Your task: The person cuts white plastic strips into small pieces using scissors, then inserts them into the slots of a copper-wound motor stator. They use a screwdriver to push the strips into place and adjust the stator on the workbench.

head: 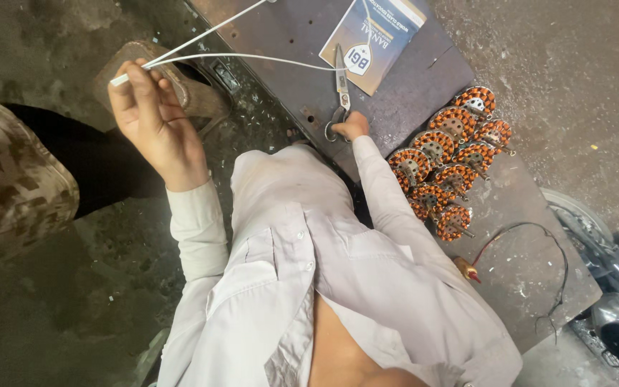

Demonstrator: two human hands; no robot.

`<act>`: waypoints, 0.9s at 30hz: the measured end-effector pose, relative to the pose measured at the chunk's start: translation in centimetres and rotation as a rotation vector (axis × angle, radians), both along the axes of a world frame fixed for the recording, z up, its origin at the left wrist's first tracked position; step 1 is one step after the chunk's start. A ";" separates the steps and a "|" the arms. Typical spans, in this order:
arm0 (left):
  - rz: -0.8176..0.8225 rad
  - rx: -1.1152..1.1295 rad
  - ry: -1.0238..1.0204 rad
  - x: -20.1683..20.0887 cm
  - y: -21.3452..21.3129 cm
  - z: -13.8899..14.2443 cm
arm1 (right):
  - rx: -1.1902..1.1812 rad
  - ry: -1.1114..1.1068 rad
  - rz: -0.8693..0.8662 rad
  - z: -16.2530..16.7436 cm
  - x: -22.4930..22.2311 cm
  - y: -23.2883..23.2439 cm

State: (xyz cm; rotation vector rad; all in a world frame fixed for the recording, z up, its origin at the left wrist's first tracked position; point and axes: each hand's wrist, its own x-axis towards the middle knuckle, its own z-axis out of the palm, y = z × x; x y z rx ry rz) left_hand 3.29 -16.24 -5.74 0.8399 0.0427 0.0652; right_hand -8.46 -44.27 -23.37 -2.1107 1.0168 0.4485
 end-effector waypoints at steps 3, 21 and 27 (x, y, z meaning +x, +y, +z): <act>-0.041 -0.049 -0.029 0.7 -0.5 -0.7 | 0.004 -0.007 -0.033 0.0 -0.8 0.0; -0.317 -0.174 0.049 0.9 -7.7 -2.1 | 0.665 -0.805 0.313 5.1 -6.3 9.4; -0.431 -0.020 0.130 -3.4 -9.9 -4.1 | 0.689 -0.862 0.138 5.8 -5.8 10.6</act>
